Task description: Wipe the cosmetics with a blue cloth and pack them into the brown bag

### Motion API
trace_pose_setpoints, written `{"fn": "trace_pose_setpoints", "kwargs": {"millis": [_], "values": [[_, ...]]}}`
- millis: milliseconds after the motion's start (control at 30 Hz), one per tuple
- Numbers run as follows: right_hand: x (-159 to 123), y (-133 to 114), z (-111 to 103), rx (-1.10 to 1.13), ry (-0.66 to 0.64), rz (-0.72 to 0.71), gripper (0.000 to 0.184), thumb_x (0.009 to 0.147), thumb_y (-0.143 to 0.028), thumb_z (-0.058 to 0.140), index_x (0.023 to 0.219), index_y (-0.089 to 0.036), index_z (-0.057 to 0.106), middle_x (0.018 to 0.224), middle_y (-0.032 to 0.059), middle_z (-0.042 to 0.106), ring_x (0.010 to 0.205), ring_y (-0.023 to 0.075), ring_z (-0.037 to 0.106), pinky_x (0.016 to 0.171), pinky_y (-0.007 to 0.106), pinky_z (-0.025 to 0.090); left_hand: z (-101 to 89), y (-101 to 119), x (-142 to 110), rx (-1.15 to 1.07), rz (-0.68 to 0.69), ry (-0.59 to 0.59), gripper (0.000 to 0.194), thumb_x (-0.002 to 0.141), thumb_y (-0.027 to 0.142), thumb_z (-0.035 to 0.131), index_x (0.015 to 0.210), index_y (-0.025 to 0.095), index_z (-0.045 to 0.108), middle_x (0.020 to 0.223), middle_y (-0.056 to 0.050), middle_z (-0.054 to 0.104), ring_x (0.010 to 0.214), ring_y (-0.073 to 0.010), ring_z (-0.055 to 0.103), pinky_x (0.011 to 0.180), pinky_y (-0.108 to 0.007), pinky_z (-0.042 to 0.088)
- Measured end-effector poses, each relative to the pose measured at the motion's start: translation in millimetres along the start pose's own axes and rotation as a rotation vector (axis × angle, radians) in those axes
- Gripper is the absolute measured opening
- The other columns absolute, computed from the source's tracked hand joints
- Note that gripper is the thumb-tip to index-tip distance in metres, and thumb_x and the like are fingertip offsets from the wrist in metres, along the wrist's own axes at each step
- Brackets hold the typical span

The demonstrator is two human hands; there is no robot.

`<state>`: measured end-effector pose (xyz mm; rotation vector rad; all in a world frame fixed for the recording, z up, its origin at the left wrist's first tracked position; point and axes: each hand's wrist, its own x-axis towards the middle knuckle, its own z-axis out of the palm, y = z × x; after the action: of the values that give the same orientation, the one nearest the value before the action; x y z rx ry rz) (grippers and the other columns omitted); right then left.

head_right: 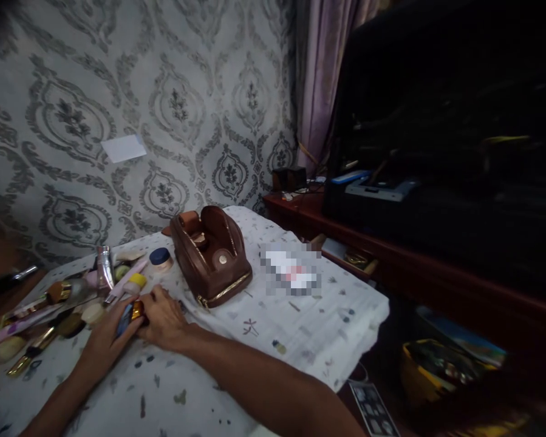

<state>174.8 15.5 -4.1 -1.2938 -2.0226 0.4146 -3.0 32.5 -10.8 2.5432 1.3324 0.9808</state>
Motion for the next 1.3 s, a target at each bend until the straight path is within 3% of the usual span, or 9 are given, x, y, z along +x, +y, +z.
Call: {"fn": "trace_pose_setpoints", "kwargs": {"millis": [233,433,633,800,933,1100,1300], "values": [[0,0,-1,0.000,-0.015,-0.018,0.052,0.073,-0.039,0.076,0.119,-0.023,0.057,0.111,0.0053,0.053,0.098,0.0239,0.058,0.077,0.036,0.054,-5.8,-4,1,0.128,0.076,0.015,0.049,0.094,0.056,0.041,0.122,0.020,0.058,0.119,-0.008,0.071,0.105,-0.0249,0.069,0.087,-0.035,0.056],[0,5,4,-0.009,0.017,-0.206,0.054,0.073,-0.041,0.079,0.119,-0.021,0.059,0.112,0.0058,0.060,0.104,0.0247,0.057,0.085,0.035,0.052,-19.6,-12,5,0.242,0.042,0.098,0.043,0.097,0.046,0.032,0.104,0.021,0.066,0.101,-0.005,0.075,0.089,-0.0216,0.072,0.080,-0.031,0.056],[5,5,5,0.073,0.124,-0.140,0.054,0.066,-0.046,0.083,0.108,-0.017,0.066,0.100,0.0068,0.067,0.098,0.0244,0.059,0.093,0.036,0.046,-21.8,-45,1,0.459,0.230,-0.043,0.034,0.086,0.037,0.042,0.099,0.021,0.069,0.105,-0.009,0.075,0.096,-0.0273,0.071,0.081,-0.038,0.058],[6,6,6,0.204,0.160,-0.030,0.050,0.061,-0.043,0.086,0.102,-0.018,0.069,0.096,0.0059,0.069,0.096,0.0244,0.062,0.088,0.034,0.048,-27.1,-62,-4,0.315,0.182,-0.106,0.042,0.085,0.044,0.047,0.115,0.021,0.066,0.113,-0.008,0.074,0.102,-0.0264,0.071,0.088,-0.037,0.058],[8,7,10,0.321,0.155,0.039,0.052,0.058,-0.041,0.088,0.101,-0.018,0.070,0.095,0.0050,0.070,0.093,0.0244,0.064,0.087,0.034,0.049,-40.3,-49,4,0.201,0.053,-0.098,0.044,0.089,0.049,0.043,0.114,0.023,0.067,0.108,-0.005,0.076,0.098,-0.0239,0.073,0.083,-0.032,0.059],[10,3,5,0.526,0.205,0.195,0.049,0.055,-0.036,0.087,0.098,-0.019,0.070,0.090,0.0018,0.070,0.083,0.0214,0.065,0.077,0.032,0.052,-49.8,-20,23,0.201,0.081,-0.003,0.045,0.089,0.054,0.043,0.103,0.022,0.070,0.104,-0.007,0.077,0.094,-0.0251,0.073,0.082,-0.033,0.058],[12,-12,-18,0.804,0.333,0.161,0.045,0.060,-0.035,0.082,0.099,-0.018,0.068,0.089,0.0007,0.070,0.082,0.0190,0.066,0.076,0.030,0.054,-62.6,21,57,0.095,-0.020,0.039,0.050,0.090,0.057,0.042,0.109,0.018,0.067,0.107,-0.010,0.075,0.096,-0.0255,0.070,0.085,-0.035,0.056]]}}
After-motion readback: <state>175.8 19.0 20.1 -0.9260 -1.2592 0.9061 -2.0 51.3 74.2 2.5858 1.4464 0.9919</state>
